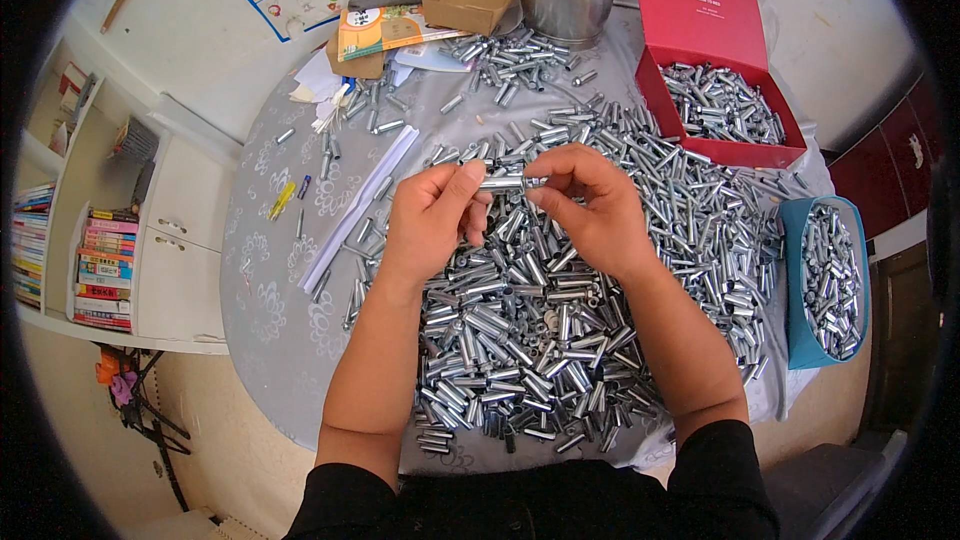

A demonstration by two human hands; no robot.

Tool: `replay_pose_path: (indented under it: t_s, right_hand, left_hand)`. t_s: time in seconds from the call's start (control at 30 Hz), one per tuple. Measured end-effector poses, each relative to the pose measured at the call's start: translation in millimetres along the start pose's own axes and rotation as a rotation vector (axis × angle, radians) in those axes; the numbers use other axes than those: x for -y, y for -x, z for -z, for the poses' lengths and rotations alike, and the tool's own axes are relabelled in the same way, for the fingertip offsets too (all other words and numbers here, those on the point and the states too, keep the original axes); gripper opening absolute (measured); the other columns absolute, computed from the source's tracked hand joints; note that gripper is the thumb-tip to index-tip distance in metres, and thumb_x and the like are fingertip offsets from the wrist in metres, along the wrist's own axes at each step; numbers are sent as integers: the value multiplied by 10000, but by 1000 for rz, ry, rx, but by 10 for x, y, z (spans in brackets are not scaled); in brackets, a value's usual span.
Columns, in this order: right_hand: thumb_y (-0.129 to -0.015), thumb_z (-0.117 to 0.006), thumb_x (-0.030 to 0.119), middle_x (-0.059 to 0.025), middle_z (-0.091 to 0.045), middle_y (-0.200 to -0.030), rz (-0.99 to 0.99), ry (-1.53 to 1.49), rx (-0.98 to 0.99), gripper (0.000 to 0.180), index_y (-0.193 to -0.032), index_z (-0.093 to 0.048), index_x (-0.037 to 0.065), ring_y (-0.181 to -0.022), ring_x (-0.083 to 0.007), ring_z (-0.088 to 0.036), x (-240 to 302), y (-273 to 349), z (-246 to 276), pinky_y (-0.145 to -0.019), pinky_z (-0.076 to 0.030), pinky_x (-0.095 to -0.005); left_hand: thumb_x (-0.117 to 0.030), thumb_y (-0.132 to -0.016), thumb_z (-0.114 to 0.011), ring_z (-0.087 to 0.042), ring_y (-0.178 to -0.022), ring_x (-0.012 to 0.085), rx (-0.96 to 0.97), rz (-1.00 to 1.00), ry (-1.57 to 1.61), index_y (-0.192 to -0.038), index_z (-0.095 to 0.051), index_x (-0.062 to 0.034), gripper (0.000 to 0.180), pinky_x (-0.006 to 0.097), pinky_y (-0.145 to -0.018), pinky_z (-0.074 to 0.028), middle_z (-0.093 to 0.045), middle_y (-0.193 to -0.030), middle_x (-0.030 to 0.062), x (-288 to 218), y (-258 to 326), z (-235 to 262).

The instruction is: The person repeatedly picks up small cylindrical metal parts from a large pile on a table and joins them together by hand. They then place the assembled pairs back onto the pile. The process is repetitive and involves handling the parts one at a time.

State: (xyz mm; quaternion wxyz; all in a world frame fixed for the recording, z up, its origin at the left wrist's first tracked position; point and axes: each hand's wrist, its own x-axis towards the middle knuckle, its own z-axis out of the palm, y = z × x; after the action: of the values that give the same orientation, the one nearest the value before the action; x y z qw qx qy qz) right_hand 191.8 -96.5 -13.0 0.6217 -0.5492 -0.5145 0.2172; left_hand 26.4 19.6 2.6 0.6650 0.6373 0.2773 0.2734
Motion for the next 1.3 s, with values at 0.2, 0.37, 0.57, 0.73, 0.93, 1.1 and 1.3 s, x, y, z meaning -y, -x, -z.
replay_pose_path:
  t_s: [0.2,0.37,0.57,0.73,0.93,1.1,1.3]
  right_hand:
    - [-841,-695,6,-20,-621,-997,-193,-193,50,171,-1006,-667,41,-769,-58,-560,154,-6,-17,-640,-461,-220]
    - [-859,-692,21,-6,-614,-964,-334,-299,64,150,-1004,-660,39,-774,-52,-554,36,-9,9,-637,-462,-221]
    - [-831,-706,-4,-28,-616,-944,64,62,-9,210,-1029,-654,43,-777,-86,-575,18,-16,-2,-623,-469,-237]
    - [-831,-702,-5,-48,-634,-1001,-10,-7,-6,202,-1025,-659,31,-755,-93,-582,129,-3,-40,-628,-470,-232]
    - [-827,-704,-1,-54,-635,-1024,-236,-161,30,215,-1035,-658,29,-755,-97,-586,-6,3,-8,-642,-475,-228]
    - [-805,-681,-45,-51,-607,-975,87,85,-17,253,-1043,-659,38,-796,-115,-585,11,-26,29,-653,-485,-240]
    - [-794,-711,11,-55,-618,-933,77,44,-17,281,-1068,-669,54,-778,-142,-590,146,-38,-6,-639,-482,-251]
  left_hand:
    - [-349,-970,-571,-523,-450,77,-17,35,51,-775,-613,-50,360,201,-405,-338,-584,-584,10,-50,24,-10]
    - [-346,-970,-572,-527,-454,71,0,-4,25,-778,-610,-55,351,198,-401,-337,-585,-585,5,5,-8,-7]
    - [-342,-971,-570,-525,-447,73,-2,20,1,-771,-609,-52,355,197,-399,-332,-582,-576,6,8,-15,-7]
    - [-335,-969,-573,-515,-439,74,-9,45,39,-772,-610,-50,349,201,-398,-326,-577,-570,8,-18,6,-8]
    - [-333,-970,-571,-510,-441,74,-14,15,38,-787,-613,-45,344,202,-402,-329,-571,-574,5,-13,-2,-36]
    - [-329,-974,-565,-507,-443,73,-23,29,29,-801,-618,-45,337,204,-406,-333,-569,-578,-1,6,-9,-13]
    - [-305,-969,-578,-525,-473,69,38,0,17,-815,-625,-48,303,199,-427,-365,-588,-615,-5,3,-5,9]
